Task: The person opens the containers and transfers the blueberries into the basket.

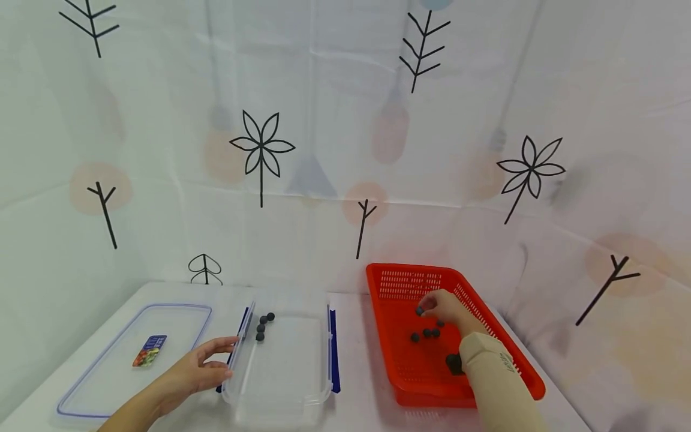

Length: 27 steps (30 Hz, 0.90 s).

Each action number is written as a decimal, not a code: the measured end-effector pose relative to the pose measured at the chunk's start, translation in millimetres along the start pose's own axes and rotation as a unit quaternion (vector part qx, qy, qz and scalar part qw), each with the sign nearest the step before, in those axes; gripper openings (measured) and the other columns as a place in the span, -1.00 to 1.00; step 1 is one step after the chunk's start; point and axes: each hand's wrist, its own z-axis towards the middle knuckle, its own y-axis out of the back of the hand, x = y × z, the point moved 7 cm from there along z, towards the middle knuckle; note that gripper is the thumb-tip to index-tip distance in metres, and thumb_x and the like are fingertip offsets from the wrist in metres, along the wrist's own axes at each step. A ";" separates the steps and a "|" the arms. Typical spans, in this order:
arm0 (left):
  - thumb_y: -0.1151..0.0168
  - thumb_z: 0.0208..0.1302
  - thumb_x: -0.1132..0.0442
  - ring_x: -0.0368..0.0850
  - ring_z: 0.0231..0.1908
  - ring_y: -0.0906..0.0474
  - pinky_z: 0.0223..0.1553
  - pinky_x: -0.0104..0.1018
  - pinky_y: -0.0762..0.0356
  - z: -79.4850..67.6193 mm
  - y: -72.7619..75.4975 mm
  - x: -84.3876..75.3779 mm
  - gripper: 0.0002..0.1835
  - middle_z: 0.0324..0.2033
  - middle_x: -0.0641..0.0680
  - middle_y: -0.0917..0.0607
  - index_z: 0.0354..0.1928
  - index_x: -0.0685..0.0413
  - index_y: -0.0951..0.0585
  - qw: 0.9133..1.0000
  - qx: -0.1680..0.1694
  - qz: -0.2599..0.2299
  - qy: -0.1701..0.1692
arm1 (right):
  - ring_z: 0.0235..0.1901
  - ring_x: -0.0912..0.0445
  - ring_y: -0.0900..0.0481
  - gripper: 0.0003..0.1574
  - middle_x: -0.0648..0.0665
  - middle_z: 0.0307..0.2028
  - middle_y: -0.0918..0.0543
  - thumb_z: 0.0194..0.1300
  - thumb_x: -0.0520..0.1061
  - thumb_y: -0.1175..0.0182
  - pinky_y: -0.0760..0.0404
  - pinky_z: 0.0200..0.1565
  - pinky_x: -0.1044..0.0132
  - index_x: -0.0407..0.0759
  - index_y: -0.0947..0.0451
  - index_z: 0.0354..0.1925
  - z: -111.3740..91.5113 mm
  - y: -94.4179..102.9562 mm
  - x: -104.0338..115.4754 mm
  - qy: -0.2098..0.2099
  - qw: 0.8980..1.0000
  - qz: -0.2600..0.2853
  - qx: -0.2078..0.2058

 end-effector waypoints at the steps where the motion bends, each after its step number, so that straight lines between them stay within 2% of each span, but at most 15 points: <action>1: -0.39 0.05 0.25 -0.03 -0.14 -0.43 -0.13 -0.14 -0.51 0.2 0.0 0.0 -0.22 0.19 0.22 -0.31 0.32 0.14 -0.27 1.000 0.000 0.000 0.000 | -0.35 -0.04 -0.56 -0.81 -0.18 -0.34 -0.63 0.13 -0.36 -0.25 -0.59 -0.29 0.12 -0.42 -0.58 -0.23 -0.7 -0.3 -2.0 -0.005 1.000 0.000 -0.002; 9: -0.40 0.05 0.24 -0.03 -0.13 -0.44 -0.13 -0.13 -0.51 1.1 -0.5 -0.4 -0.22 0.19 0.22 -0.32 0.32 0.13 -0.27 1.000 -0.003 0.002 0.004 | -0.37 0.00 -0.57 -0.79 -0.16 -0.37 -0.64 0.11 -0.35 -0.28 -0.59 -0.29 0.09 -0.45 -0.58 -0.24 -4.2 3.5 -17.2 -0.018 0.999 -0.015 -0.023; 12: -0.39 0.05 0.24 -0.03 -0.13 -0.43 -0.12 -0.12 -0.51 0.6 -0.2 -0.3 -0.23 0.19 0.23 -0.31 0.32 0.13 -0.27 1.000 -0.004 0.001 0.006 | -0.36 -0.01 -0.58 -0.78 -0.16 -0.35 -0.63 0.13 -0.34 -0.26 -0.59 -0.27 0.09 -0.46 -0.56 -0.22 -3.0 6.2 -16.9 -0.012 1.000 0.000 -0.020; 16: -0.38 0.06 0.25 -0.02 -0.12 -0.43 -0.12 -0.12 -0.51 0.3 -0.3 -1.7 -0.23 0.19 0.23 -0.30 0.32 0.14 -0.27 1.000 -0.001 0.000 0.000 | -0.34 -0.01 -0.58 -0.77 -0.16 -0.34 -0.64 0.16 -0.32 -0.25 -0.60 -0.26 0.13 -0.45 -0.55 -0.20 0.0 10.7 -4.1 0.015 1.000 0.011 -0.019; 21: -0.39 0.06 0.24 -0.02 -0.13 -0.43 -0.12 -0.12 -0.51 0.9 0.4 0.7 -0.23 0.19 0.23 -0.32 0.32 0.13 -0.27 1.000 -0.004 0.001 0.007 | -0.31 0.04 -0.57 -0.74 -0.10 -0.30 -0.64 0.19 -0.24 -0.25 -0.59 -0.25 0.21 -0.37 -0.58 -0.16 5.5 12.5 20.8 0.044 0.999 -0.011 -0.025; 27: -0.40 0.06 0.23 -0.02 -0.13 -0.43 -0.12 -0.11 -0.51 1.6 0.6 1.9 -0.23 0.18 0.24 -0.32 0.31 0.13 -0.28 1.000 -0.006 0.003 0.008 | -0.26 0.04 -0.55 -0.77 -0.05 -0.28 -0.64 0.20 -0.19 -0.25 -0.57 -0.16 0.15 -0.25 -0.60 -0.15 11.8 9.0 50.1 0.058 0.998 -0.012 -0.025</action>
